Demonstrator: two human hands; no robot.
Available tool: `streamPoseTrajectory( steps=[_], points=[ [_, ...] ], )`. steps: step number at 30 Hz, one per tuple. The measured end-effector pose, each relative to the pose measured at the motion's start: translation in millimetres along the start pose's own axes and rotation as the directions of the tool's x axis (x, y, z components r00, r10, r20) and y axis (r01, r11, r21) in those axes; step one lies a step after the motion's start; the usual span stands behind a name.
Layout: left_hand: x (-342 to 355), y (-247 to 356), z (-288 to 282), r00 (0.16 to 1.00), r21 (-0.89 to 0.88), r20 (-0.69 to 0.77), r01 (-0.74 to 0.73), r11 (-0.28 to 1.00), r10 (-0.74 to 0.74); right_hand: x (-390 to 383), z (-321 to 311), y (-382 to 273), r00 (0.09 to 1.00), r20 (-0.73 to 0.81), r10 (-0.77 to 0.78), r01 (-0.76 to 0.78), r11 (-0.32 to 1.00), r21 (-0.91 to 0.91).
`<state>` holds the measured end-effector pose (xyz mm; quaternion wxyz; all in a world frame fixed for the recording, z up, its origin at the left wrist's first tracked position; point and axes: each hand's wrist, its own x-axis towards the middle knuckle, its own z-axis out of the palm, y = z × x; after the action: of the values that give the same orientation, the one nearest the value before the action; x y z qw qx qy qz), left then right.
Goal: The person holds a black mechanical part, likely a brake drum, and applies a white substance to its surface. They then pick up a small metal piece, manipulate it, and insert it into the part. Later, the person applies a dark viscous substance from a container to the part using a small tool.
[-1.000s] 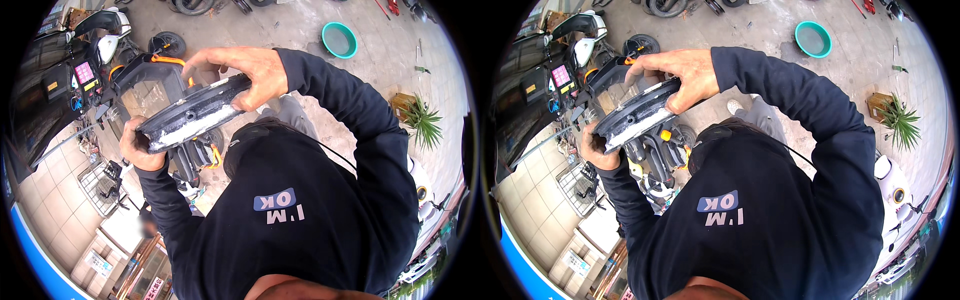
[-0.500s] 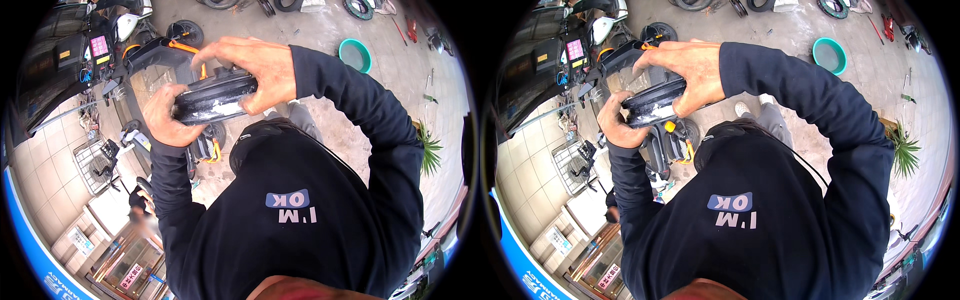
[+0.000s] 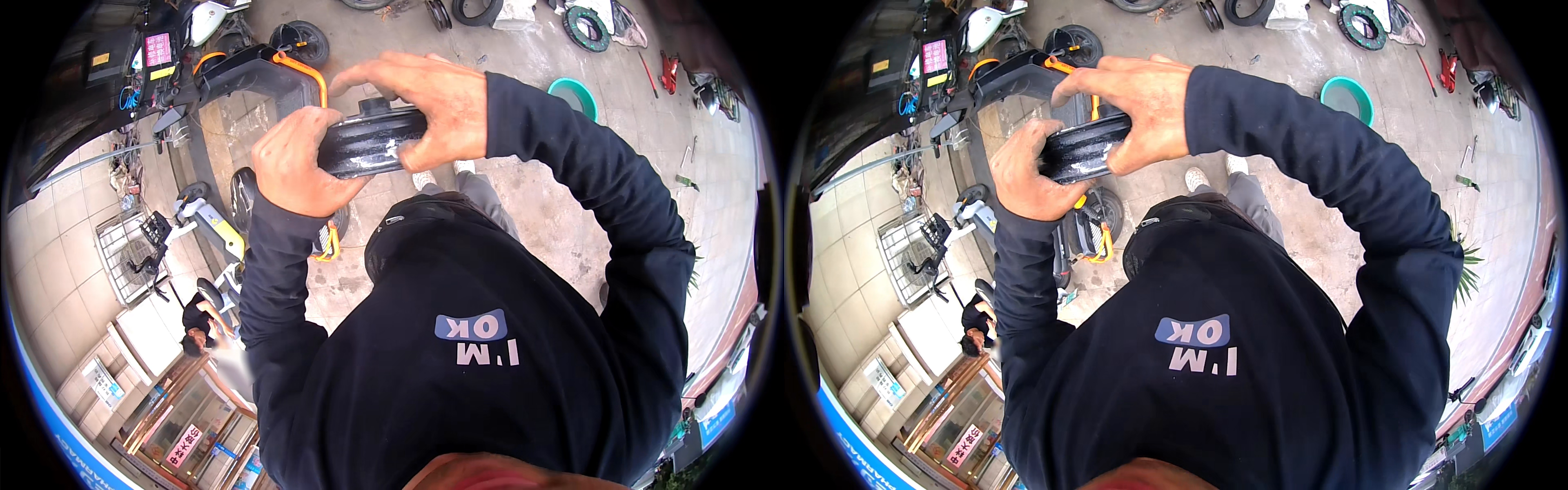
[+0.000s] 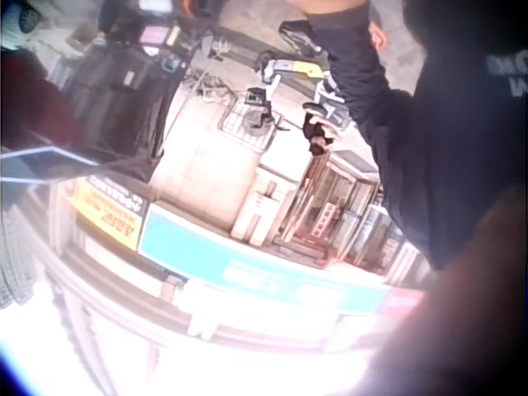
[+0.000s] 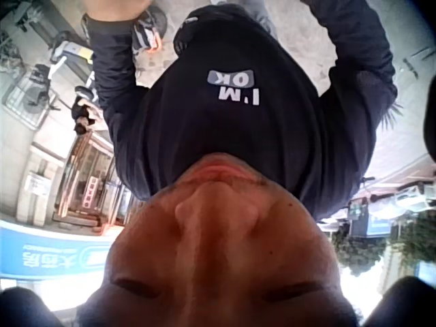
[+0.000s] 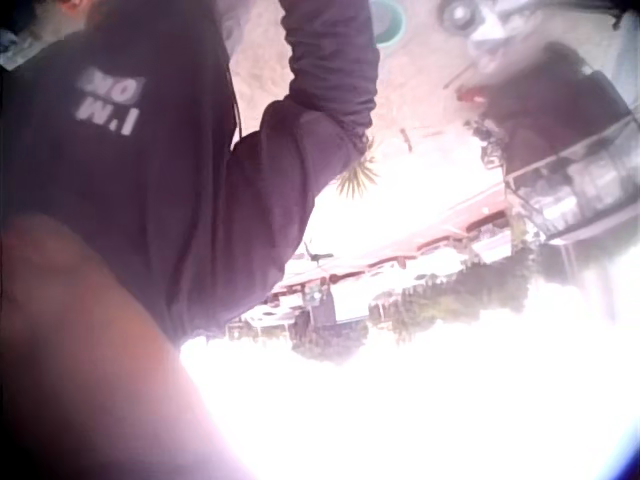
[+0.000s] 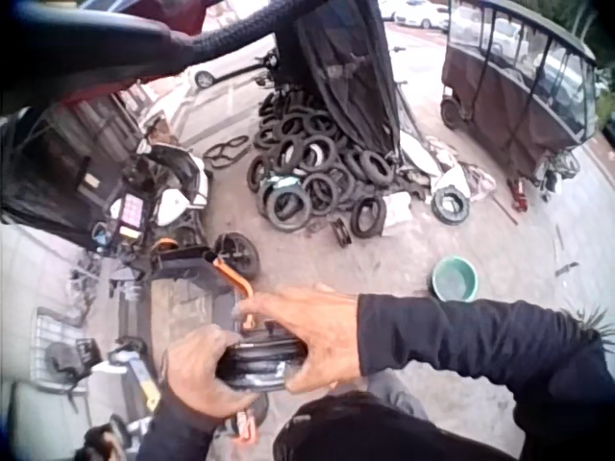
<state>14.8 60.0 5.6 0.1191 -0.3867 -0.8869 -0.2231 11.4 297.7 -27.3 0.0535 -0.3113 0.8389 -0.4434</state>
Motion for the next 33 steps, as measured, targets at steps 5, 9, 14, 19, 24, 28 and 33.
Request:
streamPoseTrajectory(
  steps=[5, 9, 14, 19, 24, 28, 33],
  points=[
    [-8, -5, -17, 0.996, 0.052, 0.021, 0.082, 0.995, -0.083, -8, -25, 21, 0.984, -0.167, -0.065, 0.077, 0.995, 0.067],
    [-13, -3, -32, 0.966, 0.012, -0.041, 0.254, 0.967, -0.254, -107, -77, 103, 0.828, -0.498, 0.258, -0.093, 0.939, 0.331],
    [-20, 1, -30, 0.934, -0.030, -0.050, 0.354, 0.935, -0.355, -152, -34, 88, 0.629, -0.587, 0.511, -0.216, 0.839, 0.500],
    [-22, -1, -20, 0.921, -0.081, -0.078, 0.376, 0.923, -0.382, -78, 16, -21, 0.791, -0.612, -0.022, -0.048, 0.994, -0.098],
    [-21, 4, -22, 0.853, -0.210, -0.058, 0.497, 0.842, -0.518, 1, 77, -80, 0.829, -0.464, -0.313, 0.209, 0.942, -0.262],
    [-40, 0, -17, 0.907, -0.108, -0.208, 0.351, 0.930, -0.366, -23, 70, -35, 0.709, -0.626, -0.324, 0.141, 0.935, -0.325],
    [-73, -26, -26, 0.758, -0.592, -0.218, 0.398, 0.701, -0.615, -110, 89, 73, 0.930, -0.189, 0.314, -0.339, 0.933, -0.119]
  ],
)
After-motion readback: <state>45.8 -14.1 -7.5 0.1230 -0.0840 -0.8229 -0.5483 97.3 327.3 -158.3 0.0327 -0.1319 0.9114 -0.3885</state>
